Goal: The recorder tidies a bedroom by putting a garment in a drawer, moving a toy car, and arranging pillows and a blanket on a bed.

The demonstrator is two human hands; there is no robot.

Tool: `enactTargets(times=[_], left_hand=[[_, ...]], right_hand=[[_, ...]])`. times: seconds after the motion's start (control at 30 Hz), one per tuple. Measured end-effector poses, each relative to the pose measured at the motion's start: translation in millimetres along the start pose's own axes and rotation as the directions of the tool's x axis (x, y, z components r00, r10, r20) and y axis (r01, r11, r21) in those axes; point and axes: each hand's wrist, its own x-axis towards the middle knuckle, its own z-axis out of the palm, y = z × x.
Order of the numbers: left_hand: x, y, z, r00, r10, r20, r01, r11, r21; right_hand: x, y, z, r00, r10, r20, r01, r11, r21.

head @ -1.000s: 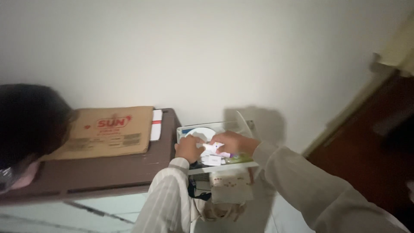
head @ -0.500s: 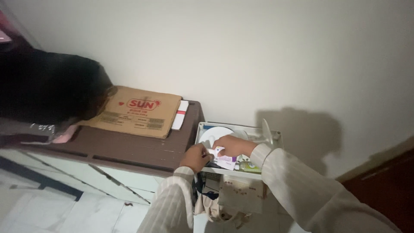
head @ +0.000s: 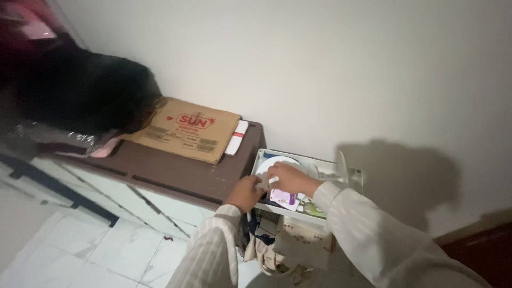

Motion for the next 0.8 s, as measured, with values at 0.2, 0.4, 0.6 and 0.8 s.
enactTargets(times=[0.2,0.4,0.6,0.8], left_hand=[[-16.2,7.8,-67.2,0.987,-0.125,-0.097,0.113,0.986,-0.12],[-72.4,-3.0,-149.9,0.942,-0.185,-0.28,0.111,0.959,-0.263],[-161.9,-44.7,-225.8,0.824,-0.328,-0.462,0.189,0.928,-0.322],[-277.7,-104.1,-306.7,0.699,-0.41,-0.586,0.22,0.903,-0.369]], right_hand=[[17.1,-45.6,-43.2,0.982,0.029,-0.186,-0.023,0.999,0.035],[57.2,-137.5,-48.9,0.968,-0.097,-0.23,0.133,0.98,0.15],[96.8,-268.7,-16.3,0.941,-0.293,-0.169,0.329,0.91,0.253],[142.5,-419.0,47.5,0.93,-0.367,-0.028,0.361,0.892,0.272]])
